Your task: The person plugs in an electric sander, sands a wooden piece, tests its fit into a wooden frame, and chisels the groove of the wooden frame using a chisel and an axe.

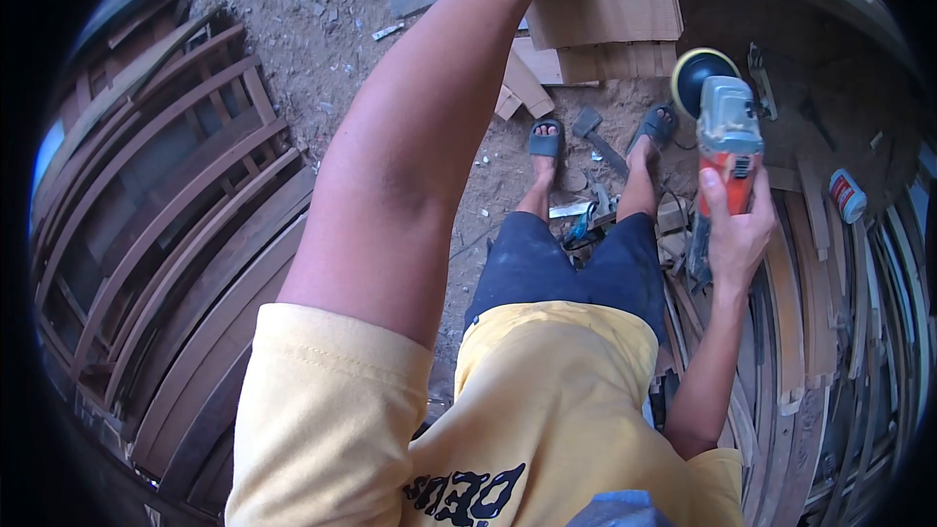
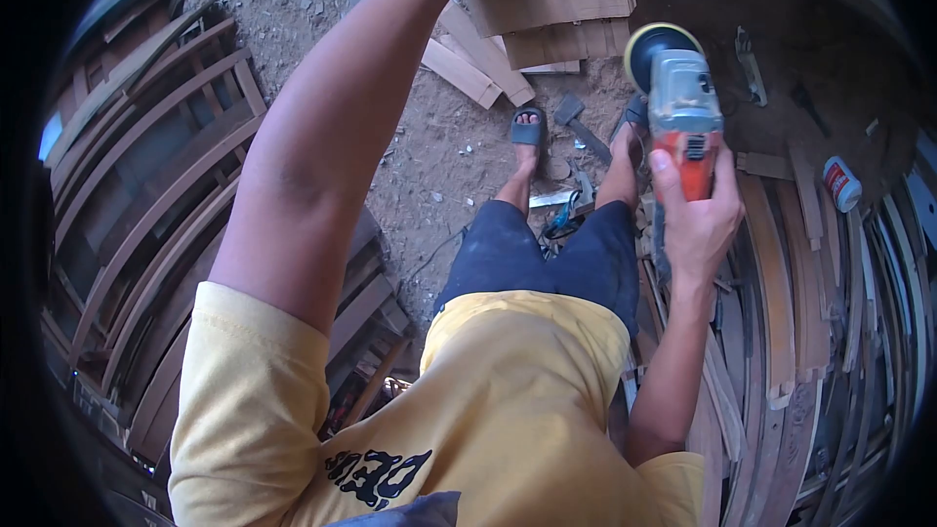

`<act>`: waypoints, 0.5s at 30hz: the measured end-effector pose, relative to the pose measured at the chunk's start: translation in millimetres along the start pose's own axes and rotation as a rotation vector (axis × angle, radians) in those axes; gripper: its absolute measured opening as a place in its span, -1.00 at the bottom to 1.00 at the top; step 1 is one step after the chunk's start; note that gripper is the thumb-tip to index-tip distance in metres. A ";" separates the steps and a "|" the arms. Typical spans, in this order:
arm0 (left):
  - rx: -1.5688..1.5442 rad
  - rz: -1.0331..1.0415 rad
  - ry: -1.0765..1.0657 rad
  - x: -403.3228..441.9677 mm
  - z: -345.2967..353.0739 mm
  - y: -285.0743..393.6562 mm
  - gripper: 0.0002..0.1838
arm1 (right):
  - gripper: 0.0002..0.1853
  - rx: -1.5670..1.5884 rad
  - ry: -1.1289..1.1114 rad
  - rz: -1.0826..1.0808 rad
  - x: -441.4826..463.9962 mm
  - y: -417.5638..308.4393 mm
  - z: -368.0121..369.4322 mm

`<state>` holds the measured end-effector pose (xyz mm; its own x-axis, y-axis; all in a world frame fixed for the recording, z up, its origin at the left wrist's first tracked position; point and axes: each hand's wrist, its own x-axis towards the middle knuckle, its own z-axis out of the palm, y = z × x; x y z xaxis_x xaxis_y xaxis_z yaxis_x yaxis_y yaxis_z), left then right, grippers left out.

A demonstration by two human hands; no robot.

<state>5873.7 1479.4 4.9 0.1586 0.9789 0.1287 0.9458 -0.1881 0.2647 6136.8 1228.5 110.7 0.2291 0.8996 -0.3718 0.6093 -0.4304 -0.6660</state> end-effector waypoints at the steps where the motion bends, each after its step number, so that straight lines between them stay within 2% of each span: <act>1: -0.012 -0.002 -0.005 -0.4 -1.3 0.9 -0.01 | -0.34 -0.005 -0.019 -0.015 -4.9 -8.0 2.4; 5: -0.041 0.000 -0.015 -1.2 -5.7 1.4 -0.01 | -0.30 0.037 -0.193 -0.114 -21.4 -25.6 35.9; 7: -0.031 0.001 -0.015 -0.4 -4.9 0.5 -0.01 | -0.27 -0.040 -0.225 -0.171 -24.2 -29.4 54.7; 15: -0.009 -0.005 -0.014 -0.6 -1.7 0.4 0.00 | -0.22 -0.060 -0.250 -0.153 -23.8 -42.6 69.8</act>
<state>5873.5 1478.6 6.5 0.1577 0.9809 0.1142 0.9440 -0.1837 0.2740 6052.4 1220.3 102.7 -0.0587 0.9045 -0.4225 0.6680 -0.2789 -0.6899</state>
